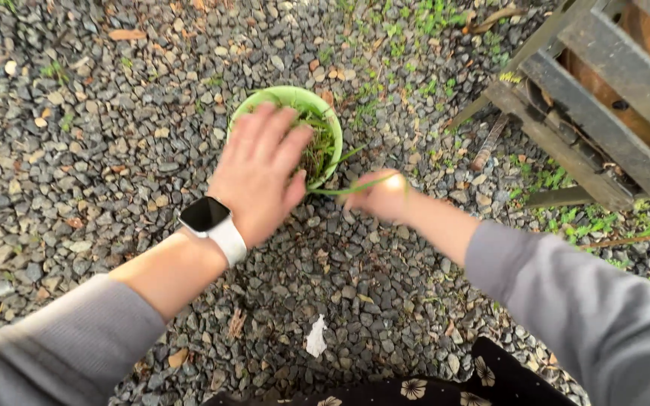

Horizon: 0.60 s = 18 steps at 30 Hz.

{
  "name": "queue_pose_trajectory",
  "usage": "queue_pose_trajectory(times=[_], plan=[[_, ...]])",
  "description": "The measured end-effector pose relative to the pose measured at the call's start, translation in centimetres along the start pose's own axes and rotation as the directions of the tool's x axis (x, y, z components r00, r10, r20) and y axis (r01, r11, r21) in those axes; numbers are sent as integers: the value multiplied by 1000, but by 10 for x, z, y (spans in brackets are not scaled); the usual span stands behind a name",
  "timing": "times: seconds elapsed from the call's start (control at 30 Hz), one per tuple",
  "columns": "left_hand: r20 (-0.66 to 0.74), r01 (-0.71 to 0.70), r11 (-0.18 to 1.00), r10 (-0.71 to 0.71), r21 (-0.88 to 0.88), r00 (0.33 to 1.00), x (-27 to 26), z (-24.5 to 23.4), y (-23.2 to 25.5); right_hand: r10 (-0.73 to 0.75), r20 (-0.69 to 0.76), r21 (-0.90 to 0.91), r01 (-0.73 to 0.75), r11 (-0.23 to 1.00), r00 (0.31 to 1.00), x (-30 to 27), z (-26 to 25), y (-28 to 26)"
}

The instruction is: The person picks up weeds and debris from a gravel surface by hand and places them into a container.

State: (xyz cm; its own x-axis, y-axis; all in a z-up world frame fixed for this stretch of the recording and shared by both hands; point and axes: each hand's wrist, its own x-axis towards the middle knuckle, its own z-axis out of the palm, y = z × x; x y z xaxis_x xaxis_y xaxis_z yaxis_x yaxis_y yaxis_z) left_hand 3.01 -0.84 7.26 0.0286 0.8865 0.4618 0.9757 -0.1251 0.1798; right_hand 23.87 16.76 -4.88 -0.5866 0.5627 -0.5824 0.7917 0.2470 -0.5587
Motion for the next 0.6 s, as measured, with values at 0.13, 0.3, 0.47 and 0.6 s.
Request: queue_pose_trajectory(times=[0.13, 0.3, 0.47, 0.6], plan=[[51, 121, 991, -123, 52, 991, -15, 38, -28, -66, -386, 429, 242, 870, 920, 27, -58, -3], [124, 275, 961, -275, 12, 953, -23, 55, -36, -494, -601, -268, 423, 865, 629, -22, -70, -106], [122, 315, 936, -298, -159, 947, -25, 38, -45, -571, -457, -105, 596, 796, 682, -29, -43, -129], [109, 247, 954, -231, -171, 967, -39, 20, -61, -595, -422, -59, 634, 771, 684, -25, -49, -118]])
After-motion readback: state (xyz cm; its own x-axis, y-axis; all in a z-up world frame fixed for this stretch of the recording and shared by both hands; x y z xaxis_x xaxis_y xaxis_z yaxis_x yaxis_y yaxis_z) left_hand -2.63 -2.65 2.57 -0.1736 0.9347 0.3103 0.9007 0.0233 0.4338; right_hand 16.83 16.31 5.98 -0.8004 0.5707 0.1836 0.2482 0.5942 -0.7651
